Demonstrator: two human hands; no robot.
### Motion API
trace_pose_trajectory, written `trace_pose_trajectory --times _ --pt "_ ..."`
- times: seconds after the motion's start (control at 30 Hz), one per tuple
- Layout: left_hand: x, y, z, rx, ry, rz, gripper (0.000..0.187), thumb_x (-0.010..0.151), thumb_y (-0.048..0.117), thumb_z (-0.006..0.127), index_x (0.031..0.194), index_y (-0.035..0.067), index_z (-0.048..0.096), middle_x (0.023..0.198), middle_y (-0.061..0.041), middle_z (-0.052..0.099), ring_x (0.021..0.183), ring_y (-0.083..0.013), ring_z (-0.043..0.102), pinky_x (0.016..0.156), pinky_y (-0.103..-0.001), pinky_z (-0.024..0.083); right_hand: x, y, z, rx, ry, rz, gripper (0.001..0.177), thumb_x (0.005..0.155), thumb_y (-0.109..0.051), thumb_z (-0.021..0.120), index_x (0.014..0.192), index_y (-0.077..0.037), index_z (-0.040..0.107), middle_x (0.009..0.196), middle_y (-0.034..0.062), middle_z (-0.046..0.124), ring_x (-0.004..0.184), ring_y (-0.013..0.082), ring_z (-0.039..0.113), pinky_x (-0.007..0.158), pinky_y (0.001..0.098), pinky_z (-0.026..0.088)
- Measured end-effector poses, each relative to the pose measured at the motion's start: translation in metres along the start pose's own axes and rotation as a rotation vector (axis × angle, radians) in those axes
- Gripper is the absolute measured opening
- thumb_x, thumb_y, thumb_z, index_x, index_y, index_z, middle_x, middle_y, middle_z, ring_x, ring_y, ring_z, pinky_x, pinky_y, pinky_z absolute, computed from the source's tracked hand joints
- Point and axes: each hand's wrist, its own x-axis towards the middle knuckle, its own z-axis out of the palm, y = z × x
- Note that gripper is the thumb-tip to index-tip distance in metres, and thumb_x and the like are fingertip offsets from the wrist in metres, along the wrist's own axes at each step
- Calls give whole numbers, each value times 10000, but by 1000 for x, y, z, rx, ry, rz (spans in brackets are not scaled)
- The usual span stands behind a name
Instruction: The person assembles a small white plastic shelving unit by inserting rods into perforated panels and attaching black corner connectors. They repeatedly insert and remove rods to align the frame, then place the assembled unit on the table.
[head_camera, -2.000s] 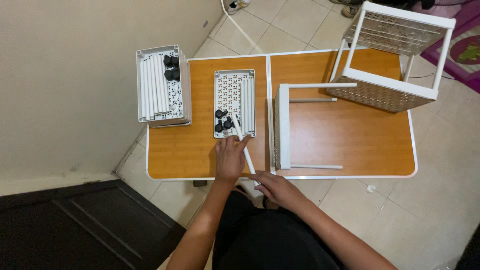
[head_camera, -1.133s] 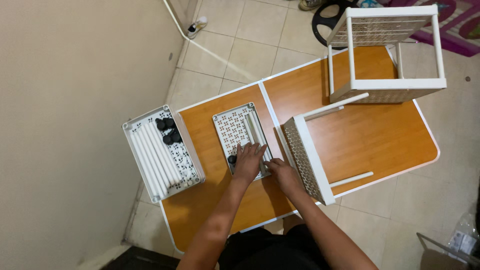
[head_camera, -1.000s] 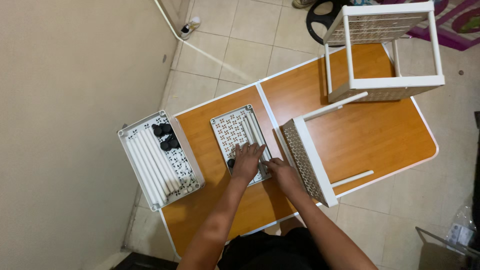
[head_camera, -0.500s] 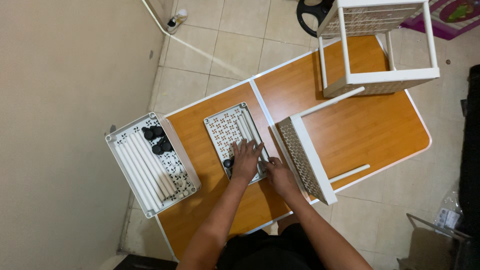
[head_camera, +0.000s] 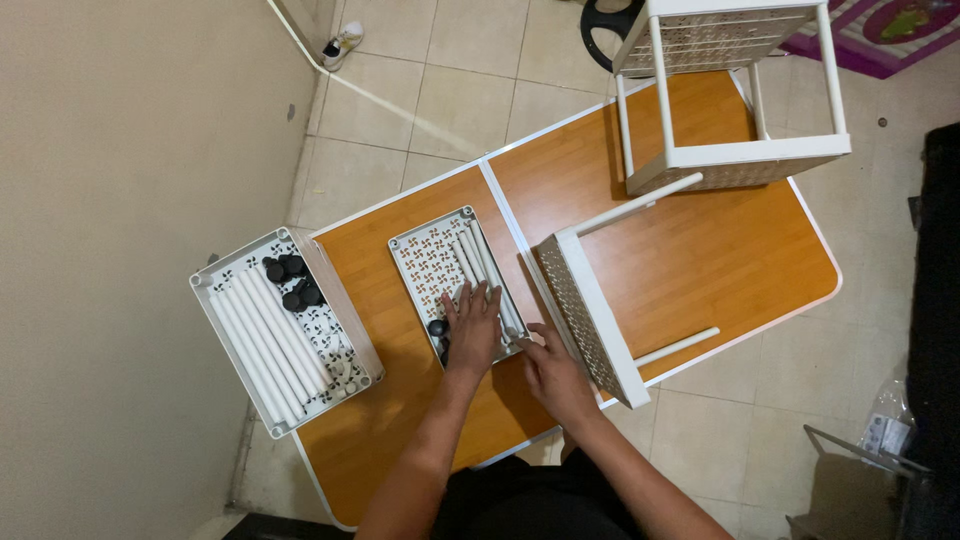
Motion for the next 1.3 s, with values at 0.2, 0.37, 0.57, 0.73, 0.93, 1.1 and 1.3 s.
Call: trace_pose_trajectory --times 0.2,0.37,0.57,0.73,0.93,1.1,1.3 --pt "0 31 8 -142 188 -47 510 1005 229 582 1489 92 499 1550 -161 449 1502 -384 285 1220 -648 29 -8 3 -45 132 141 -254 323 893 26 654 1203 -51 704 1354 156 591 1180 334 658 911 361 570" --pt "11 70 4 -208 310 -92 531 1032 292 566 1521 113 466 1537 -133 471 1481 -349 335 1223 -653 56 1 24 -90 172 101 -246 318 905 32 647 1212 -41 690 1195 140 641 1039 298 688 856 363 571" --pt "29 109 0 -228 390 -179 550 1023 328 557 1526 135 447 1555 -119 468 1502 -340 324 1228 -644 70 39 59 -144 36 166 -428 291 886 28 681 1163 -52 720 1053 115 659 996 308 633 859 387 534" --pt "46 128 3 -222 421 -238 557 1045 343 528 1544 120 421 1574 -136 441 1515 -347 292 1227 -652 44 83 79 -170 -64 189 -562 300 869 6 702 1155 -77 733 1055 101 668 1043 312 594 893 411 521" --pt "59 142 5 -203 384 -343 619 1016 351 547 1553 101 368 1600 -127 403 1525 -347 259 1209 -660 27 130 88 -174 -270 155 -715 301 873 -89 724 1173 -91 728 1135 96 680 1134 320 582 977 465 459" --pt "66 146 -2 -245 344 -370 719 956 324 625 1572 109 324 1614 -93 384 1531 -321 245 1193 -685 -7 170 92 -163 -400 107 -871 411 867 -101 679 1275 -56 691 1249 104 686 1184 315 586 1058 463 409" --pt "54 148 -2 -297 345 -378 716 929 338 672 1556 142 386 1560 -85 466 1518 -340 282 1206 -676 6 176 101 -150 -355 -35 -736 368 905 -130 670 1271 -130 705 1101 42 725 1026 255 649 970 448 424"
